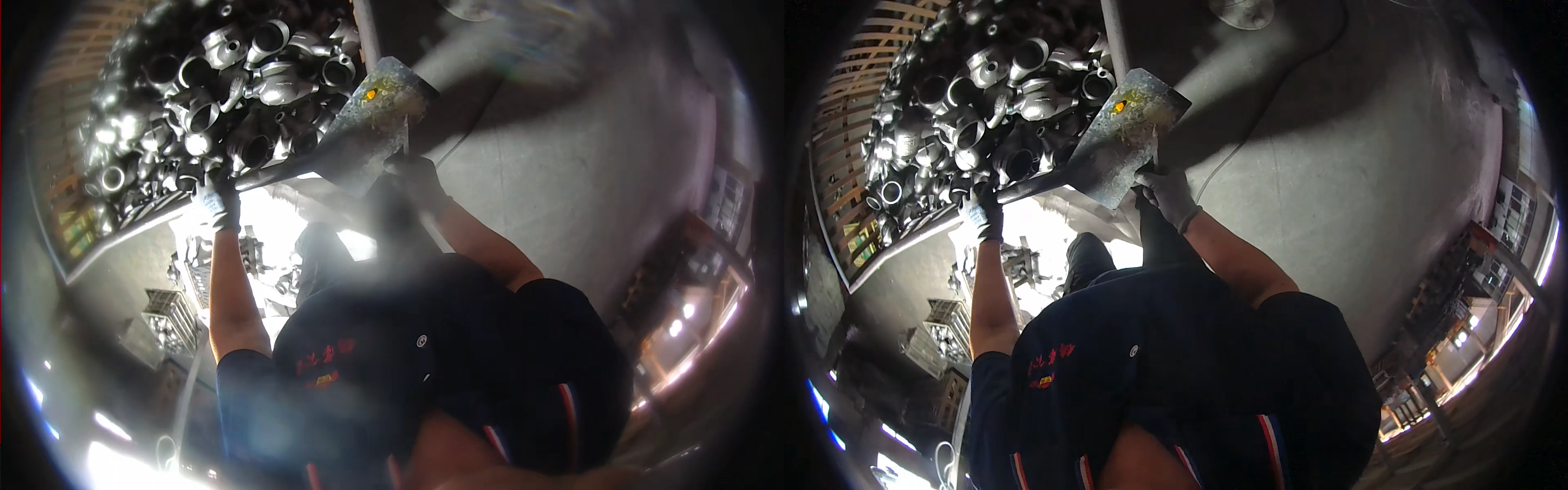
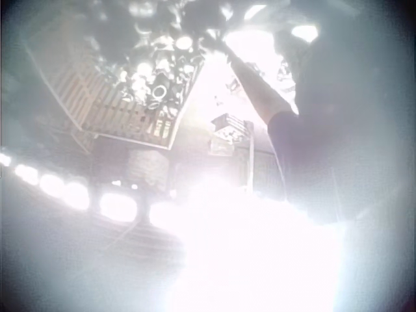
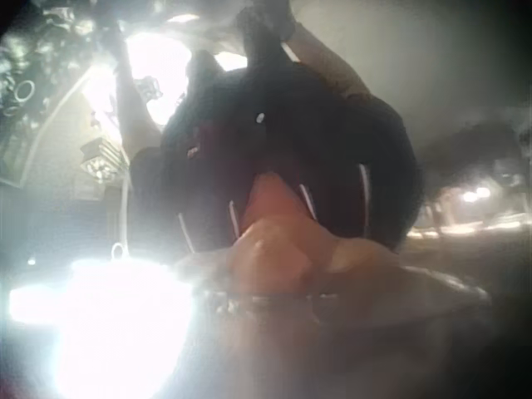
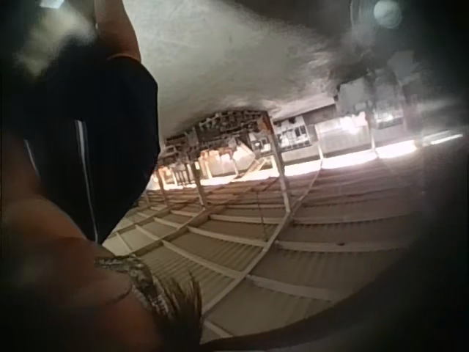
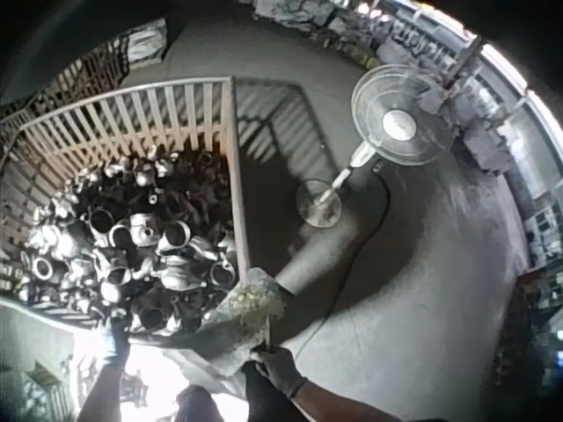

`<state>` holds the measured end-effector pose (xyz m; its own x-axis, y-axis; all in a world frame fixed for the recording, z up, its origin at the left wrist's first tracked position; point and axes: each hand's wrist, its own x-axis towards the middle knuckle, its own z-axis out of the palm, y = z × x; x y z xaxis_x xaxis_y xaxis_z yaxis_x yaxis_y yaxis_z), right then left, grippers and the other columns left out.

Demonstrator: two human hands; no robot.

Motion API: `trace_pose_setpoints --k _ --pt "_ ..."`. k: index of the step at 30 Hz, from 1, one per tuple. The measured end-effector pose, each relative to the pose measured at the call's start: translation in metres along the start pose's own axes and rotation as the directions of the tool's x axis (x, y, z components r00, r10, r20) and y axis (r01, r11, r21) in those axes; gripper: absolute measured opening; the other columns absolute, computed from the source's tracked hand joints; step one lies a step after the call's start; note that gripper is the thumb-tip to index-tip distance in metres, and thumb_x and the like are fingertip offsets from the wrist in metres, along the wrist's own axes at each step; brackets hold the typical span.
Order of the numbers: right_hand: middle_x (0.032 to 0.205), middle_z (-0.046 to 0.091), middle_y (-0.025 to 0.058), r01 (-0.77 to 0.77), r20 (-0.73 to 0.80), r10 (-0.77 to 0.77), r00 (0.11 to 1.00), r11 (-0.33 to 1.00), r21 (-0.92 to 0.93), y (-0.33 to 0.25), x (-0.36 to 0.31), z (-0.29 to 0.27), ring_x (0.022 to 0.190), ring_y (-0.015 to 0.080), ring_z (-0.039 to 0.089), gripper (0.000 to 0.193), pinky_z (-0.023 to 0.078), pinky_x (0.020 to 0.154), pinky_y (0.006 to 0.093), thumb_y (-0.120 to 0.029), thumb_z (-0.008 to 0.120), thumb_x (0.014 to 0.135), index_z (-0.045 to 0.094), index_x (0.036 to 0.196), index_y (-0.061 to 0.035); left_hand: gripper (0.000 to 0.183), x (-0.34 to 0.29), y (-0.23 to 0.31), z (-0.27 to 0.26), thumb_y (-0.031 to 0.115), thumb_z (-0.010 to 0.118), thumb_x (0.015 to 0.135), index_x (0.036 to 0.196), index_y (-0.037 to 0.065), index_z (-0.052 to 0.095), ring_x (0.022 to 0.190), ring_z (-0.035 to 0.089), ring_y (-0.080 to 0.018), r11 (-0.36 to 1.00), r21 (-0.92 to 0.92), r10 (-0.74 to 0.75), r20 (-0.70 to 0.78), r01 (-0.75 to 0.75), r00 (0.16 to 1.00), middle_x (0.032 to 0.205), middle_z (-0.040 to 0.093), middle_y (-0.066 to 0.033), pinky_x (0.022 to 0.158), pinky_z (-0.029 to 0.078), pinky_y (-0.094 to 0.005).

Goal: Inspecting and cleaning burrs or debris from metal components using a handheld tool.

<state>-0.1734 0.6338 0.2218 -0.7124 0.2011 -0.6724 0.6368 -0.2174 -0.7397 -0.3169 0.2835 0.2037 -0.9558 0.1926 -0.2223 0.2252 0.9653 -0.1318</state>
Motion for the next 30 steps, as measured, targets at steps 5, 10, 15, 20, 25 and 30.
trace_pose_setpoints --k 5,10,15,20,25,30 --pt "0.058 0.052 -0.0012 -0.167 0.026 0.165 0.986 0.978 0.129 -0.008 0.003 -0.003 0.042 0.0042 0.042 0.009 0.029 0.038 0.0193 -0.012 0.064 0.080 0.059 0.078 -0.0045 0.032 -0.004 -0.010 0.010 0.023 0.055 0.079 0.110 0.029 0.060 0.094 0.056 -0.0309 0.991 0.129 0.025 -0.011 -0.023 1.000 0.100 0.059 -0.0061 0.075 0.046 -0.0446" --pt "0.056 0.051 -0.0021 0.059 0.095 -0.053 0.994 0.997 -0.059 -0.010 0.008 -0.006 0.042 0.0033 0.040 0.009 0.028 0.038 0.0196 -0.012 0.064 0.080 0.061 0.079 -0.0034 0.046 -0.003 -0.011 0.017 0.009 0.061 0.071 0.113 0.030 0.059 0.100 0.054 -0.0274 0.996 0.082 0.036 -0.038 -0.033 0.999 0.112 0.057 0.0007 0.077 0.047 -0.0431" --pt "0.056 0.051 -0.0023 -0.336 0.162 0.322 0.933 0.940 0.065 -0.035 0.005 -0.011 0.042 0.0029 0.039 0.012 0.027 0.039 0.0193 -0.013 0.066 0.078 0.063 0.077 -0.0020 0.048 -0.006 -0.021 0.034 0.010 0.059 0.070 0.114 0.030 0.059 0.102 0.053 -0.0252 0.995 0.096 0.021 -0.094 -0.012 0.995 0.111 0.057 0.0002 0.076 0.047 -0.0421" --pt "0.055 0.050 -0.0033 -0.352 0.193 0.326 0.925 0.928 0.120 -0.027 0.012 -0.015 0.043 0.0039 0.040 0.015 0.028 0.041 0.0196 -0.015 0.067 0.077 0.065 0.079 -0.0005 0.049 -0.003 -0.011 0.020 0.006 0.059 0.072 0.113 0.032 0.058 0.102 0.054 -0.0250 0.997 0.062 0.043 -0.136 -0.035 0.990 0.111 0.056 0.0002 0.073 0.049 -0.0412" --pt "0.056 0.050 -0.0031 0.790 0.497 -0.618 0.609 0.420 -0.446 -0.006 0.021 -0.030 0.045 0.0062 0.042 0.009 0.030 0.041 0.0204 -0.012 0.062 0.081 0.064 0.078 -0.0044 0.036 -0.009 0.003 -0.001 0.009 0.059 0.073 0.106 0.024 0.062 0.108 0.051 -0.0276 0.999 0.006 -0.034 -0.345 0.039 0.938 0.114 0.056 -0.0025 0.082 0.046 -0.0404" --pt "0.055 0.048 -0.0042 0.034 0.342 0.006 0.940 0.993 -0.109 -0.013 0.027 -0.044 0.047 0.0032 0.040 0.016 0.029 0.042 0.0187 -0.016 0.059 0.082 0.057 0.067 -0.0107 0.030 -0.019 0.021 0.013 0.022 0.055 0.082 0.111 0.013 0.058 0.118 0.043 -0.0309 0.974 -0.007 -0.202 -0.484 0.227 0.851 0.119 0.055 -0.0057 0.098 0.034 -0.0398"
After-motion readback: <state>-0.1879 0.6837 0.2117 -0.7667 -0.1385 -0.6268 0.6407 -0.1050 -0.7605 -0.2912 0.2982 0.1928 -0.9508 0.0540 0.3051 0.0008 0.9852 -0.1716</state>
